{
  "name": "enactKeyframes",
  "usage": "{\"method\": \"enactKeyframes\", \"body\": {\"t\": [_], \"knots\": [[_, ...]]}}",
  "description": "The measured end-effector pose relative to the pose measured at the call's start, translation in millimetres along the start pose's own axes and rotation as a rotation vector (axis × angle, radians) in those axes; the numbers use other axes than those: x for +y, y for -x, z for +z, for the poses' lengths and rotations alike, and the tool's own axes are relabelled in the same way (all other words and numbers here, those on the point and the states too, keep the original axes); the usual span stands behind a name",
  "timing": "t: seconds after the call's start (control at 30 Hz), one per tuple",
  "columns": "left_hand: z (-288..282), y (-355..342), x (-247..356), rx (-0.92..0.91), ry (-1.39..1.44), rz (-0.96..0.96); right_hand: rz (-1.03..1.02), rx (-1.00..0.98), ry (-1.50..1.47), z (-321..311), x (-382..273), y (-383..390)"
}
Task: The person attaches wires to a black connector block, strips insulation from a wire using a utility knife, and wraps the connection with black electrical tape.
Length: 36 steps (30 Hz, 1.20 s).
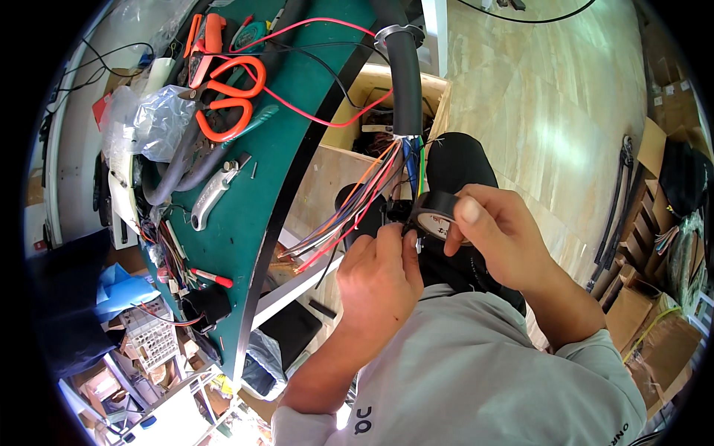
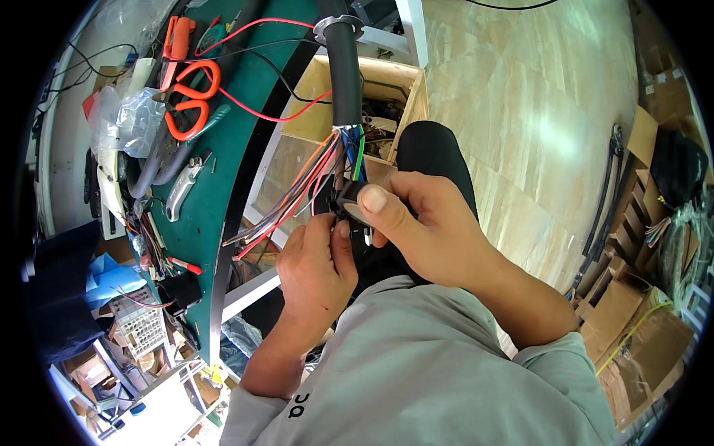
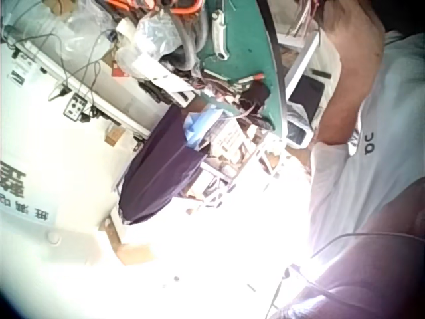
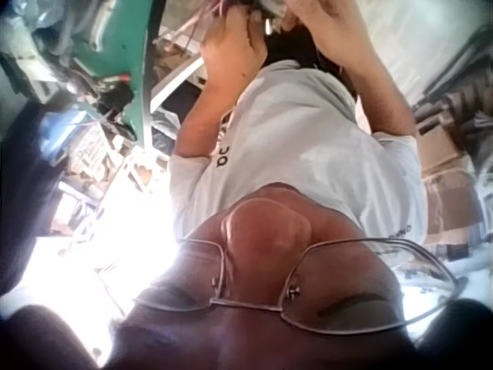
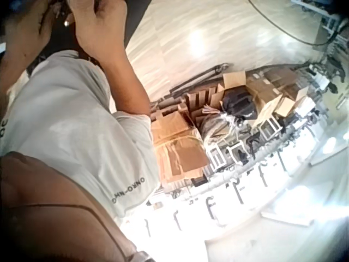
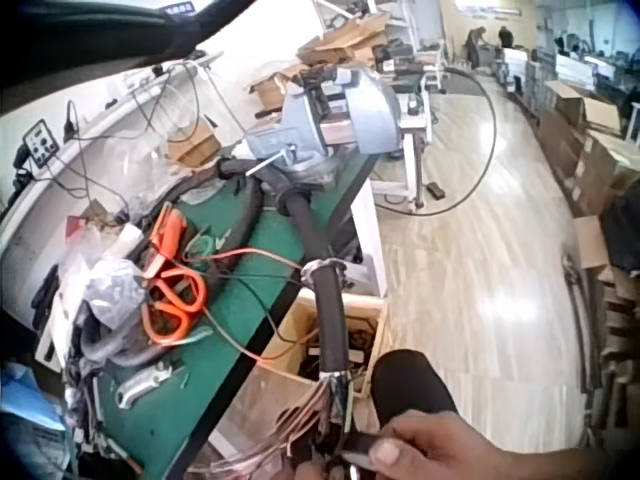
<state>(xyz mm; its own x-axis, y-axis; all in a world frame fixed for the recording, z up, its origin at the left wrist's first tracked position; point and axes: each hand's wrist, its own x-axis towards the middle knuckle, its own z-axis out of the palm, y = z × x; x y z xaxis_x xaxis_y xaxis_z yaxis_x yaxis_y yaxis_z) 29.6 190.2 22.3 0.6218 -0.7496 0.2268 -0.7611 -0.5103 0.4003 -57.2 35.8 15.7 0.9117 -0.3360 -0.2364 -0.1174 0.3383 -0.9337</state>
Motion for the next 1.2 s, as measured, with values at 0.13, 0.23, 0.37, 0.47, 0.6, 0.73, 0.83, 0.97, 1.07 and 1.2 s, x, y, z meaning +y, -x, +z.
{"method": "enactKeyframes", "body": {"t": [0.13, 0.23, 0.37, 0.47, 0.6, 0.73, 0.83, 0.97, 1.07, 1.2], "knots": [[5, 5, -4, 0.012, -0.037, 0.041, 0.193, -0.071, 0.078, -5, 2, -9], [7, 7, -7, 0.019, -0.046, 0.054, 0.246, -0.075, 0.052, -5, 4, -15], [7, 7, -10, 0.032, -0.056, 0.084, 0.292, 0.020, 0.081, 5, 3, -17], [8, 5, -6, 0.042, -0.090, 0.055, 0.187, 0.082, 0.132, 12, 10, -8], [6, 5, -10, 0.081, 0.041, -0.028, 0.048, 0.111, 0.092, 23, 23, 4], [-14, -4, -6, -0.172, 0.552, -0.393, 0.137, 0.077, -0.045, 33, 27, 1], [-37, -14, -5, -0.358, 0.928, -0.545, 0.157, 0.020, -0.122, 36, 23, 2], [-42, -15, -6, -0.388, 0.942, -0.570, 0.111, -0.134, -0.356, 39, 30, -1], [-44, -21, -5, -0.416, 0.785, -0.451, 0.088, -0.152, -0.326, 34, 41, -7], [-53, -29, -3, -0.407, 0.457, -0.338, 0.114, 0.033, -0.228, 40, 29, -11]]}}
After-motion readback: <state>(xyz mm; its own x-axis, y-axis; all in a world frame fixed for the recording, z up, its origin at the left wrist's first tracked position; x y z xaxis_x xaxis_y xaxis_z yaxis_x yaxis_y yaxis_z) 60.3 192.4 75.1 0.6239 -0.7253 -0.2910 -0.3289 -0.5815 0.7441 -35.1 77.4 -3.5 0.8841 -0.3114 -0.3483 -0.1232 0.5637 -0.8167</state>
